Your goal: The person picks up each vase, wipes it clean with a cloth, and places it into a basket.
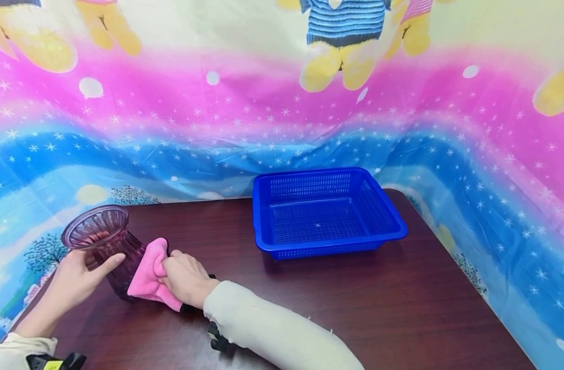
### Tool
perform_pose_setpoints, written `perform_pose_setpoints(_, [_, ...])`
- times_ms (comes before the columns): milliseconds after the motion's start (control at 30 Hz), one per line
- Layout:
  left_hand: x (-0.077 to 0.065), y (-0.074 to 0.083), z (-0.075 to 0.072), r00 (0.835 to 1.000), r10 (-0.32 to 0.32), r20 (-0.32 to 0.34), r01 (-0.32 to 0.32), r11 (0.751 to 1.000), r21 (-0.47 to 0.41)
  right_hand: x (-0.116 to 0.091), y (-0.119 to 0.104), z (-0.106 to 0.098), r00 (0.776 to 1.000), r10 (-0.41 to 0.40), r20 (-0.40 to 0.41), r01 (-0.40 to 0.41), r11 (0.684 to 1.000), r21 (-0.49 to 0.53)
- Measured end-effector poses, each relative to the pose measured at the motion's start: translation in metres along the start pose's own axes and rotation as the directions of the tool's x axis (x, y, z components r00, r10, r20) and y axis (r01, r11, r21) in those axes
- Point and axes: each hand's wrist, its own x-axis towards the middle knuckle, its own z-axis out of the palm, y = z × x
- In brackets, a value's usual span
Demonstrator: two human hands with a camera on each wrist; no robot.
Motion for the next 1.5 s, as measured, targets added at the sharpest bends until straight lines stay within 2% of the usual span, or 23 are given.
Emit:
perform_pose_setpoints(667, [0.0, -0.002, 0.0, 1.0, -0.003, 0.019, 0.003, 1.0, 0.013, 0.007, -0.011, -0.026, 0.999, 0.039, -0.03, -0.034, 0.991, 0.133])
perform_pose_setpoints(1100, [-0.002, -0.002, 0.0, 1.0, 0.028, 0.005, -0.028, 1.0, 0.001, 0.013, -0.015, -0.035, 0.997, 0.033, -0.068, -0.022, 0.988, 0.152])
perform_pose_setpoints(1500, [-0.002, -0.001, 0.0, 1.0, 0.03, -0.007, -0.03, 0.999, 0.014, 0.013, -0.019, -0.038, 0.999, 0.047, -0.021, -0.044, 0.991, 0.125])
